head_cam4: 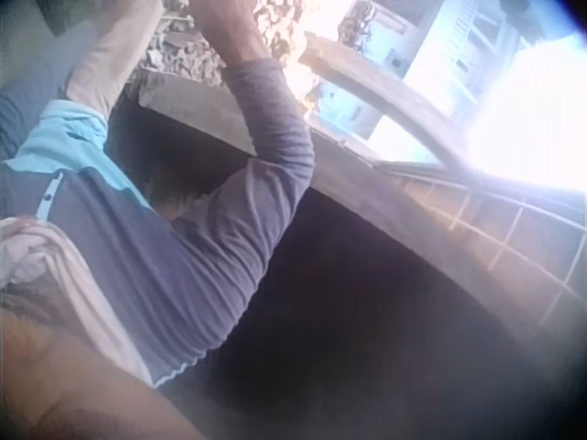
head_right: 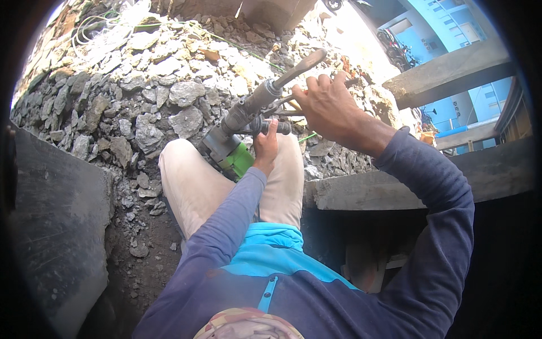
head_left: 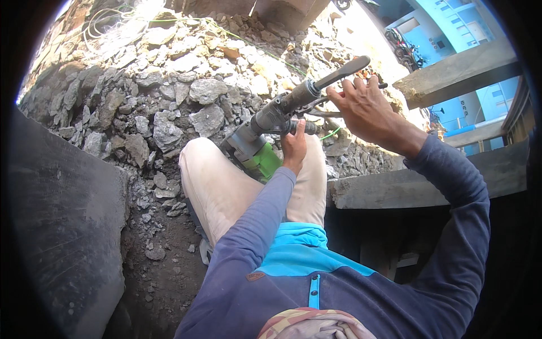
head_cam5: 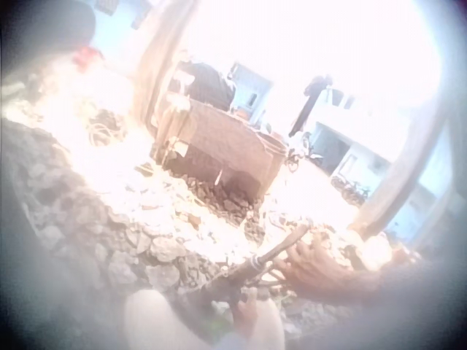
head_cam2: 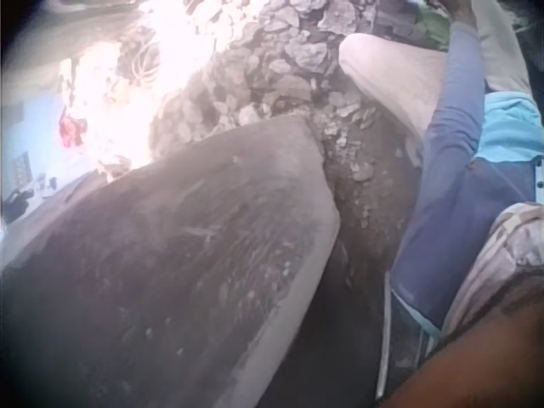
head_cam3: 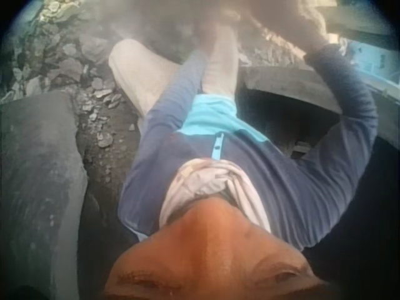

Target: The person sits on the ground and uses pliers to adjust a component on a green and black power tool. They repeatedly open and close the pliers to tighten or loosen a part near the tool's handle.

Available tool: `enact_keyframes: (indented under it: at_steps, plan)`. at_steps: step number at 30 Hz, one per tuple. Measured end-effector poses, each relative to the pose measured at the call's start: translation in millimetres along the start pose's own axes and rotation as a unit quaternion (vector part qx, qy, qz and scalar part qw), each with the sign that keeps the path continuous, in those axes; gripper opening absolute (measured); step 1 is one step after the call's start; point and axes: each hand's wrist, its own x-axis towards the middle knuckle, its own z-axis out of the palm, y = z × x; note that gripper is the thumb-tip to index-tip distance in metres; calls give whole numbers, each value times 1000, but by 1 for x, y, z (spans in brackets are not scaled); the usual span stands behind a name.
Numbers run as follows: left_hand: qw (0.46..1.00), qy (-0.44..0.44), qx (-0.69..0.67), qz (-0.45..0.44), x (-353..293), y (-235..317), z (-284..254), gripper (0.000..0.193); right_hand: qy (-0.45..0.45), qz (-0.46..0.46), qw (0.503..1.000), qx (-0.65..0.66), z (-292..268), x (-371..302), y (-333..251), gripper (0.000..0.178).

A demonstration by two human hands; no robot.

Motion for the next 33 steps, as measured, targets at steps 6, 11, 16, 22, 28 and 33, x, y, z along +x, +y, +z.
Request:
enact_keyframes:
  at_steps: [6, 11, 16, 22, 28, 33]
  plan:
    - [1000, -6, 7, 4, 0, 2, -2, 26, 84, 13, 984, -157, 0, 2, 3, 58]
    - [1000, 12, 19, 22, 0, 0, 0, 27, 105, 34, 976, -186, 7, 4, 3, 71]
    - [999, 1, 44, 20, 7, -11, -4, 28, 87, 46, 966, -238, 1, 7, -4, 82]
    - [999, -1, 45, -14, 4, -4, -2, 28, 64, 64, 958, -272, 1, 9, -6, 86]
    - [999, 3, 46, -14, 3, -2, -2, 27, 76, 58, 967, -238, 7, 11, -7, 84]
    - [996, -5, 70, -55, 4, -1, -4, 29, 87, 55, 972, -209, 6, 11, -7, 86]
